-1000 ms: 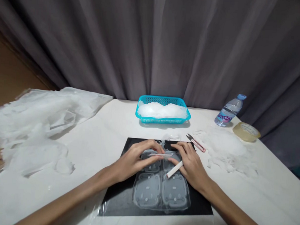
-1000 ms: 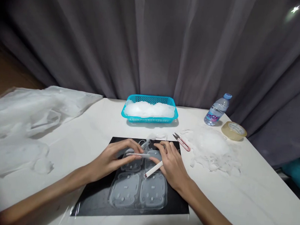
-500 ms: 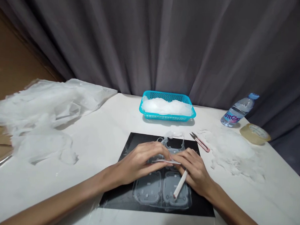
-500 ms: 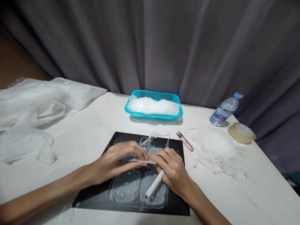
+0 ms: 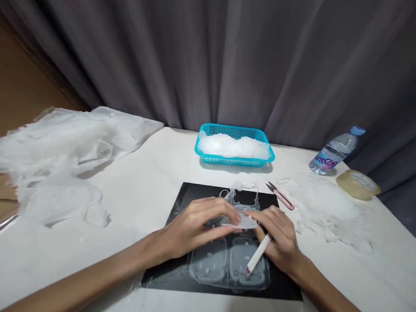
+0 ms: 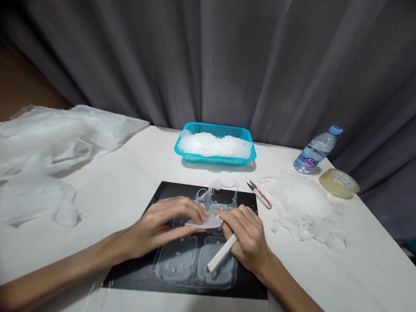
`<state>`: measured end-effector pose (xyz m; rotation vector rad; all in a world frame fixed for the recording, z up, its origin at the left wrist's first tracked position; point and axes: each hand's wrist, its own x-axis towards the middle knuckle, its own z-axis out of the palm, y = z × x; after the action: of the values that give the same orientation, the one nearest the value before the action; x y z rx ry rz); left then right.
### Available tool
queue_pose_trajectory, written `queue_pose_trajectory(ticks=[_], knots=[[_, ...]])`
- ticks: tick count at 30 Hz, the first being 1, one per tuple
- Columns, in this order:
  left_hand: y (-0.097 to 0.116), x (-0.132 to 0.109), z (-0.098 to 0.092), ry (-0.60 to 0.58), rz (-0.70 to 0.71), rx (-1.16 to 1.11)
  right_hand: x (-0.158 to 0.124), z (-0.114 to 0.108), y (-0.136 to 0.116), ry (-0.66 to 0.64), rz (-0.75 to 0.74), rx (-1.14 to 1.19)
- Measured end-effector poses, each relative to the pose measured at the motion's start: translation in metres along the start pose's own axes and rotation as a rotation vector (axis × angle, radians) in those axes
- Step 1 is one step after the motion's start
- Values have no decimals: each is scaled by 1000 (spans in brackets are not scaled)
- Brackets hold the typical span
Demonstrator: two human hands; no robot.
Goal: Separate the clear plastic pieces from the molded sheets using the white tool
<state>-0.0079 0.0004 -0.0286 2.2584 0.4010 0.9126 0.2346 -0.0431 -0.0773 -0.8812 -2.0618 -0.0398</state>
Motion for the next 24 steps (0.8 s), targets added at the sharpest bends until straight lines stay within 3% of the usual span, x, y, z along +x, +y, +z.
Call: queue_pose_trajectory(ticks=[5, 13, 24], knots=[[0, -3, 1, 12, -65, 3, -1, 4, 0, -42, -15, -38], [-1, -8, 9, -56, -209, 169, 2, 4, -7, 12, -92, -87], [-4, -10, 4, -66, -291, 0, 6, 3, -7, 2, 7, -83]])
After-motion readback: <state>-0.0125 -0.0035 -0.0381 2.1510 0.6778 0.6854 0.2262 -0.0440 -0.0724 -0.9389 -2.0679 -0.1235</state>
